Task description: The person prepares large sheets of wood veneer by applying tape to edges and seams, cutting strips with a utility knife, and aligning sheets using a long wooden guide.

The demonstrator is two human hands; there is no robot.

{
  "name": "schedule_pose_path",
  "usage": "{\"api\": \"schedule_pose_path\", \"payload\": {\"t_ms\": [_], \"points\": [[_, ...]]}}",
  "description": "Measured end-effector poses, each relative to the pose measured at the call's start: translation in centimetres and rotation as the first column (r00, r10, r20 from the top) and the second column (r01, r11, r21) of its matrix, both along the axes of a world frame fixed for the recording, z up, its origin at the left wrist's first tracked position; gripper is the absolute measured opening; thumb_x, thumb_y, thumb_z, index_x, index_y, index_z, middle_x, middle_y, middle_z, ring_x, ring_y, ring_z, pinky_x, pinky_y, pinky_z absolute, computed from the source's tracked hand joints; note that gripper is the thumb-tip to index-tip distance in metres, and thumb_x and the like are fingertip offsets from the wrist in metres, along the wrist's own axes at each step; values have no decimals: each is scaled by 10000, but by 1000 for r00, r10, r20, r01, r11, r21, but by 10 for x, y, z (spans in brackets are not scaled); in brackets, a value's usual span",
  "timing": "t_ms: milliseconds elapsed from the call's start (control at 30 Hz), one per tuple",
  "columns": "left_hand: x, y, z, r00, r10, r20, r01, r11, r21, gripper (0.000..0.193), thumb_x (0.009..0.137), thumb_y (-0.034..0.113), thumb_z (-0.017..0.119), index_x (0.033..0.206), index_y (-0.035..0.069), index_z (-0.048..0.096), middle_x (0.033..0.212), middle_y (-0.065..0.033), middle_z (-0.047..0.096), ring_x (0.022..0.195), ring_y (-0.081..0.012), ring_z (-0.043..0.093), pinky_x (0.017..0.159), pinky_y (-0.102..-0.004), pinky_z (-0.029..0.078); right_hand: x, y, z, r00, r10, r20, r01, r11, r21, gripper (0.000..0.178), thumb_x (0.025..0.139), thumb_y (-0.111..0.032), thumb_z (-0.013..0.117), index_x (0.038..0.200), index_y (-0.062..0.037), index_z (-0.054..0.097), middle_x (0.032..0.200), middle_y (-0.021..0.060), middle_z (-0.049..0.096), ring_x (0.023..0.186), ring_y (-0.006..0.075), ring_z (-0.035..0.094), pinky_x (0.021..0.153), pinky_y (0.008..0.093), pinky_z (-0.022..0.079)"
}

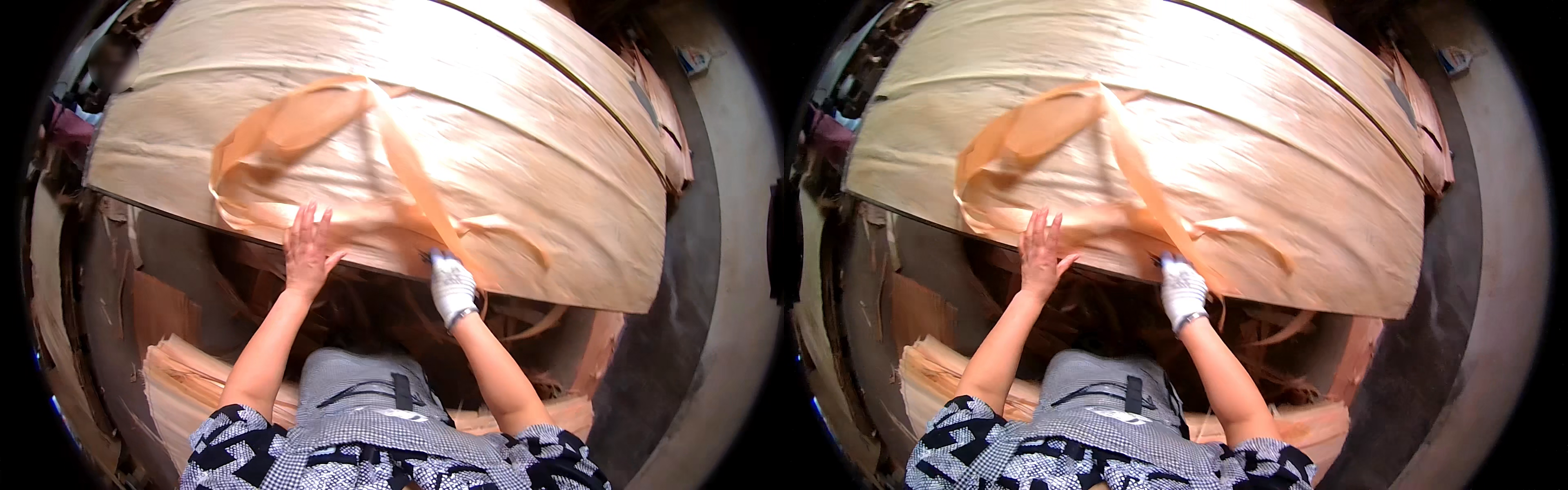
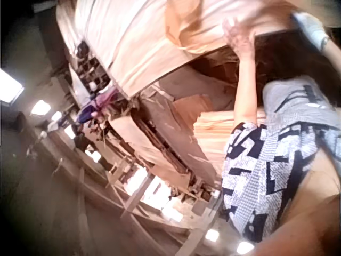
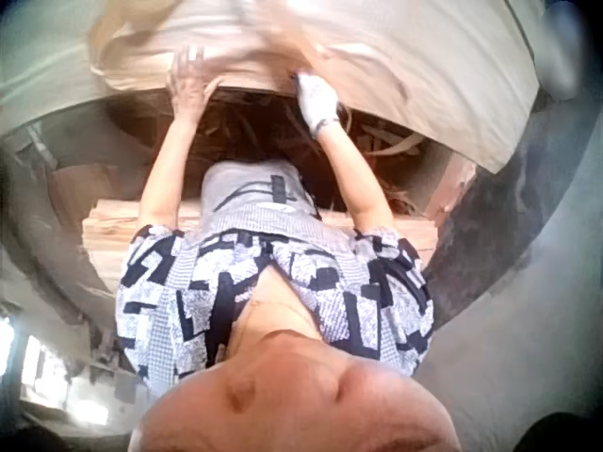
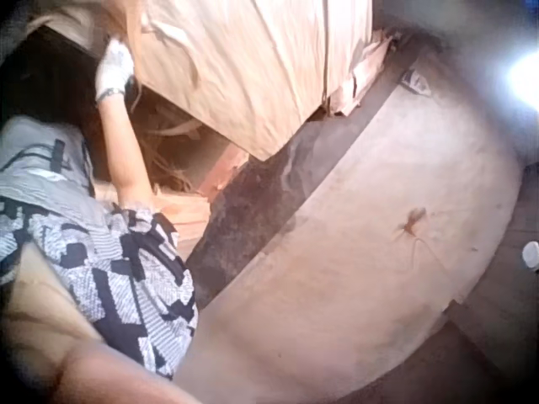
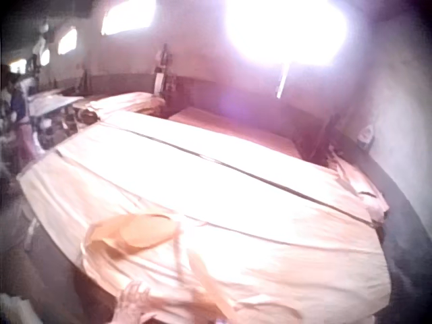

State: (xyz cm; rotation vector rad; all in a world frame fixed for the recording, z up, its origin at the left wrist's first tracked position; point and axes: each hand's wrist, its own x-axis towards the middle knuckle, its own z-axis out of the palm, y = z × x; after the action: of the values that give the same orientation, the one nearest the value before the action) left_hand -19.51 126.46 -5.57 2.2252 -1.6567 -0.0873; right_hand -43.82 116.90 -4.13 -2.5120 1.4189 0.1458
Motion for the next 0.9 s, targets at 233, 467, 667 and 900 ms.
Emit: {"api": "schedule_pose_path", "payload": {"t_ms": [233,467,667,900], "points": [[103,-19,20,991,-100,91,103,994,-31,207,749,177,584,943,106,575,901,-48,551,935,-228,510,971,-436,271,4,5,8,990,-89,-106,91,996,19,247,818,-54,400,1036,-76,513,1001,146,552,874,316,570,698,425,489],[27,-81,43,909,-410,72,410,912,11,704,713,358,648,1322,195,336,1360,-60,326,1282,-245,262,1049,-506,101,14,11,12,983,-161,-85,160,987,-20,213,820,-74,434,1016,-84,519,984,134,551,892,304,566,691,422,490],[-34,-154,31,768,-618,167,591,785,188,723,717,270,643,1346,230,287,1335,-52,377,1253,-240,325,1073,-512,39,3,7,3,985,-107,-138,94,991,-96,172,810,-82,433,955,-82,526,933,108,538,828,279,585,602,416,507],[21,-192,18,856,-456,242,447,889,96,121,619,104,639,710,77,565,771,-117,570,774,-275,540,711,-385,434,14,7,-8,983,-160,-88,158,987,-31,176,803,-136,449,945,-79,537,907,93,546,803,228,589,561,372,509]]}}
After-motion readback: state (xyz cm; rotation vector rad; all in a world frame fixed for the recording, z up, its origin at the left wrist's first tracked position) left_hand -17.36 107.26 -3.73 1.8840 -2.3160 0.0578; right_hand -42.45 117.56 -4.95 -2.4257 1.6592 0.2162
